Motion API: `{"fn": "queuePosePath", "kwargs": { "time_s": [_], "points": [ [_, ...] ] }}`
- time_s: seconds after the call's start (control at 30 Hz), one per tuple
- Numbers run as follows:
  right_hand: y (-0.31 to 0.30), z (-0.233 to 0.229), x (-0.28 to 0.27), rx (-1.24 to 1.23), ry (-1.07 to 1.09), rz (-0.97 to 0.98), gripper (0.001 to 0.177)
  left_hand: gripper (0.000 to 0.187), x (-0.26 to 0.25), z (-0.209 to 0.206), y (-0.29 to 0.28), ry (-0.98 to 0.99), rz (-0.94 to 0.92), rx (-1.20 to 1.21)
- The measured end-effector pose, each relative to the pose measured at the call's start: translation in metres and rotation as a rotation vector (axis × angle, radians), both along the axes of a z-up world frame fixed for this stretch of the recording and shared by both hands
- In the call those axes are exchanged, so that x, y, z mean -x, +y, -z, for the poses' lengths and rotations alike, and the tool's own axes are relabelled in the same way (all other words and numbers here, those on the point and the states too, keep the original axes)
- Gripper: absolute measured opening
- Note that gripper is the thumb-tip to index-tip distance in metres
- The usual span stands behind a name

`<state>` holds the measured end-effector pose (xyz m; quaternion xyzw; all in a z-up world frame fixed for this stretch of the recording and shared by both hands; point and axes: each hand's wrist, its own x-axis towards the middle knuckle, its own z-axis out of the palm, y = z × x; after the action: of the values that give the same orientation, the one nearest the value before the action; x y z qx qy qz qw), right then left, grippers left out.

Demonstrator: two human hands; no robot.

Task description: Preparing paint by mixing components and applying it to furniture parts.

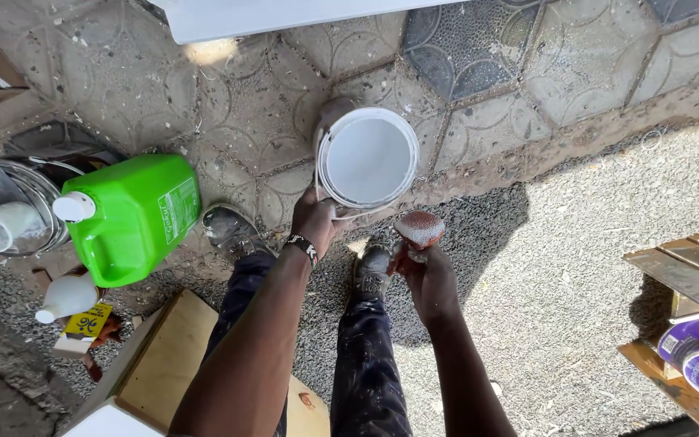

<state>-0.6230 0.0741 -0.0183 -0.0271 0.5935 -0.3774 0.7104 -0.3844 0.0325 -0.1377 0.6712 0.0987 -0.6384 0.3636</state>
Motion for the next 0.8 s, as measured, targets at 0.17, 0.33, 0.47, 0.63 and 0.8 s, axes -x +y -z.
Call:
{"fn": "queuePosePath", "kwargs": {
  "time_s": [0.17, 0.33, 0.47, 0.63, 0.8],
  "points": [
    [0.003, -0.008, 0.001, 0.016, 0.068, -0.090, 0.031, 0.066, -0.018, -0.057, -0.006, 0.110, 0.041, 0.015],
    [0.028, -0.029, 0.025, 0.024, 0.096, -0.143, 0.032, 0.056, 0.002, -0.071, -0.012, 0.123, 0.104, 0.031],
    [0.064, -0.015, 0.055, -0.019, 0.126, -0.087, 0.039, 0.056, 0.027, -0.103, 0.004, 0.183, 0.143, -0.018],
    [0.067, -0.129, 0.080, 0.103, 0.125, -0.078, 0.051, 0.070, 0.046, -0.155, -0.010, 0.146, 0.247, 0.034],
    [0.059, -0.259, 0.124, 0.251, 0.272, -0.087, 0.053, 0.054, 0.100, -0.282, -0.005, 0.086, 0.375, 0.030]
  ]
}}
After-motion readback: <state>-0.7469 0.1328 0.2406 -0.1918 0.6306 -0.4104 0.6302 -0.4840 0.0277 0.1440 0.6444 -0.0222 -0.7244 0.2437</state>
